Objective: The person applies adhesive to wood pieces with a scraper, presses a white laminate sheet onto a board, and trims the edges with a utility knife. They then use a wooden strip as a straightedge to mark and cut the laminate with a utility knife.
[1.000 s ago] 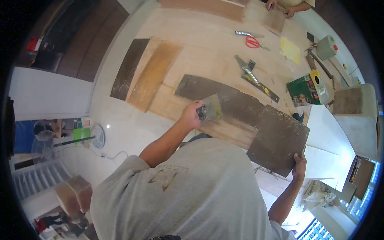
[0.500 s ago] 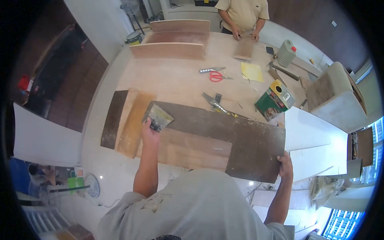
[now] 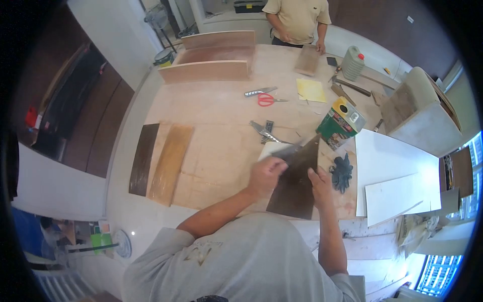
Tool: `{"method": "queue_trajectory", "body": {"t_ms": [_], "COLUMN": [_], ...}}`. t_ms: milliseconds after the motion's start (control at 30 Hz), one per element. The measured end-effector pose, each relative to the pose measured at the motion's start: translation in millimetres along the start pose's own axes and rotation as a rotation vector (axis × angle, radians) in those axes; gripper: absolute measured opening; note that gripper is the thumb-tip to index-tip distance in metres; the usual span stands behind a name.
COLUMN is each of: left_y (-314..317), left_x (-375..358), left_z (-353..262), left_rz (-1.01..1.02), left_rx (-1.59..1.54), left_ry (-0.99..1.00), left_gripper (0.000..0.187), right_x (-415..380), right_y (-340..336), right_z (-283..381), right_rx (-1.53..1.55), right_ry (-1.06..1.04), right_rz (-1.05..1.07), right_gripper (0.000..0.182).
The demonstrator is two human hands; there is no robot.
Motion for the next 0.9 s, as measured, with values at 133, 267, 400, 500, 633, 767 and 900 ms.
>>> {"method": "queue_trajectory", "body": {"t_ms": [133,267,400,500,633,767,900], "left_y": [31,44,50,55,28,8,29], "left_x": [-11,-24,-28,-32,-19,22,33], "left_z": [-3,-6,1,16,11,49,98], "left_rz": [0.147,0.304,0.587,0.750,0.685,0.614,0.651], "left_rx": [-0.010,-0.056,0.012,0.091,-0.088,-0.456,-0.742], "left_ry": [0.213,0.299,0.293,0.259,0.132,-0.453,-0.897], "left_gripper": [0.006,0.007,0.013,0.018,0.024,0.026,0.027], "right_x": [0,-12,-15,-7,-9,-22,-31], "right_y": [-11,-25,-52,-91,-127,-126,-62], "right_z": [-7,-15,-18,-65,-115,-148,-79], "right_rx": [-0.137,0.094,0.107,0.238,0.181,0.432,0.556], "right_ry": [0.039,0.179,0.310,0.375,0.351,0.351,0.286], "right_rz": [-0.334,-0.305,-0.184,-0.222,-0.311,-0.279,-0.318], "right_gripper": [0.053,0.052,0.027,0.020,0.025,0.037,0.047]}}
Point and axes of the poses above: each hand's wrist, its own x-axis towards the middle knuckle, its own y-axis out of the palm, z = x × y, the point moved 2 cm from there along x, towards the middle knuckle, and after that the axes turned 3 degrees about y, right-handed, at the moved point
